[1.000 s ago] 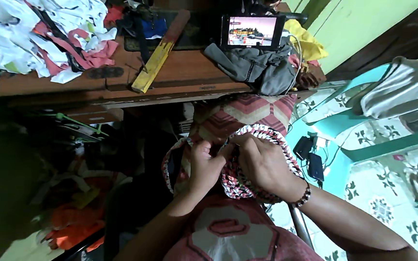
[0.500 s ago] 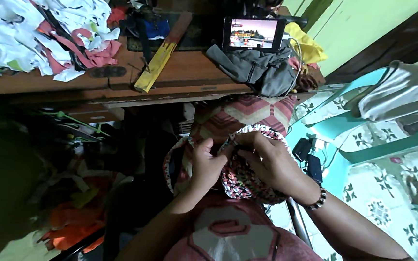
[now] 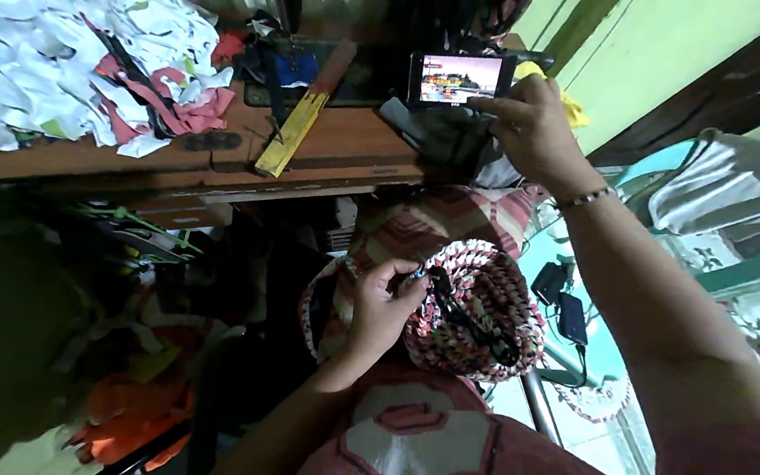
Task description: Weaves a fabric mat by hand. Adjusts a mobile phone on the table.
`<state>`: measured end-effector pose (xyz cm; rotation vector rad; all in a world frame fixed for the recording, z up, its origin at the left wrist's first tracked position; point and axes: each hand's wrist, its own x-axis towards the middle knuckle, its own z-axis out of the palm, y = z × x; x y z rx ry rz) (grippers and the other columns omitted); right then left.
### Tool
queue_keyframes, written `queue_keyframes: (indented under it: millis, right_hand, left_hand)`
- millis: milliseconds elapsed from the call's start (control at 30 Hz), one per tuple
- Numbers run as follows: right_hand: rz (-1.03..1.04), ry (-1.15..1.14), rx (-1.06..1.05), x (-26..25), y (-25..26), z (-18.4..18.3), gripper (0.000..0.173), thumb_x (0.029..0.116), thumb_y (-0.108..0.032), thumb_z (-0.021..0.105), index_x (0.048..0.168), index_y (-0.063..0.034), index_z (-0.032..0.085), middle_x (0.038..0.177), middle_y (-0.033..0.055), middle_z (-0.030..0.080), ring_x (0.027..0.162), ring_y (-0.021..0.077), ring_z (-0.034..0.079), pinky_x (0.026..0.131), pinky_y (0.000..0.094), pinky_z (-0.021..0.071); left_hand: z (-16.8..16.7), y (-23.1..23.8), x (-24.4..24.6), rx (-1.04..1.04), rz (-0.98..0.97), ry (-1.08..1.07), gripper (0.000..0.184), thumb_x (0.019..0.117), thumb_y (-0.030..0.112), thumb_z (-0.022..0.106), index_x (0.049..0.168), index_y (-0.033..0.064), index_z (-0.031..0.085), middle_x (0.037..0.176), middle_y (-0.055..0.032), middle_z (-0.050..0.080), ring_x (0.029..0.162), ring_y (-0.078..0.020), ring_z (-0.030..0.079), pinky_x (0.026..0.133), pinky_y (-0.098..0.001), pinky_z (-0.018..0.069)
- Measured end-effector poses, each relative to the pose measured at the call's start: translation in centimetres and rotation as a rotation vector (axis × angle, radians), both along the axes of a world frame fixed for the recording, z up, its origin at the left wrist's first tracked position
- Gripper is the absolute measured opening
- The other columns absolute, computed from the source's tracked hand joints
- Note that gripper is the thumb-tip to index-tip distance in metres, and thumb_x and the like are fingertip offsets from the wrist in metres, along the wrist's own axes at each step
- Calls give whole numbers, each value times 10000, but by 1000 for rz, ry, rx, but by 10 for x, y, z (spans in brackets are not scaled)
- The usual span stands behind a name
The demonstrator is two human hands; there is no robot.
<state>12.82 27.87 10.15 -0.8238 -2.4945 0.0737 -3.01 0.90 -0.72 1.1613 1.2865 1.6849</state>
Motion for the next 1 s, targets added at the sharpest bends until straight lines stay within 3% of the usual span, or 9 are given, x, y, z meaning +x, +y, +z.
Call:
queue_keyframes:
  millis: [133, 233, 433, 500, 567, 667, 1000]
  right_hand:
    - [-69, -98, 10, -8, 49, -5, 446, 944, -4, 517, 1238, -241, 753, 1236, 271, 573, 1217, 524, 477, 916, 712, 398]
    - [-62, -109, -1, -12, 63, -8, 477, 924, 25, 499, 1192, -256, 777, 1249, 254, 568, 1245, 509, 454, 944, 719, 358]
    - [-65, -103, 18, -16, 77, -13, 432, 912, 13, 511, 1118, -234, 799, 1201, 244, 583, 1216, 494, 466, 930, 687, 362]
    - [-107, -90, 20, -19, 80, -12, 452, 918, 20, 493, 1167, -221, 782, 1215, 264, 573, 1217, 506, 464, 930, 696, 364]
    - [-174, -79, 20, -22, 79, -7, 485, 942, 27, 468, 1312, -185, 701, 1299, 315, 539, 1260, 553, 452, 942, 736, 372]
    - [-222, -48, 35, -22, 79, -5, 558, 952, 16, 450, 1437, -212, 604, 1364, 308, 499, 1279, 539, 446, 946, 715, 386]
    - [-99, -39, 18, -11, 77, -9, 392, 968, -34, 481, 1183, -190, 770, 1230, 271, 569, 1220, 494, 483, 981, 684, 376]
  left_hand:
    - [-1, 1, -2, -8, -16, -12, 123, 895, 5, 707, 1014, -20, 717, 972, -57, 738, 902, -82, 703, 813, -245, 598]
    - [-1, 2, -2, -18, -19, -36, 127, 890, 0, 707, 1014, -23, 714, 964, -52, 735, 883, -75, 700, 792, -235, 597]
    - [-1, 5, -3, -43, -25, -50, 131, 882, -1, 709, 1011, -27, 713, 952, -52, 735, 834, -66, 702, 753, -230, 603]
    - [-2, 6, -4, -45, -32, -56, 134, 883, 0, 710, 1015, -24, 714, 954, -50, 735, 841, -69, 700, 756, -230, 601]
    - [-2, 7, -4, -40, -39, -61, 135, 883, -4, 709, 1015, -29, 713, 954, -53, 735, 849, -71, 701, 759, -228, 600]
    - [-1, 6, -4, -43, -39, -58, 137, 882, -1, 709, 1017, -31, 714, 960, -51, 736, 856, -64, 699, 767, -224, 598]
    - [-3, 8, -4, -34, -42, -62, 136, 880, -1, 712, 1014, -26, 717, 962, -51, 737, 871, -71, 702, 779, -229, 598]
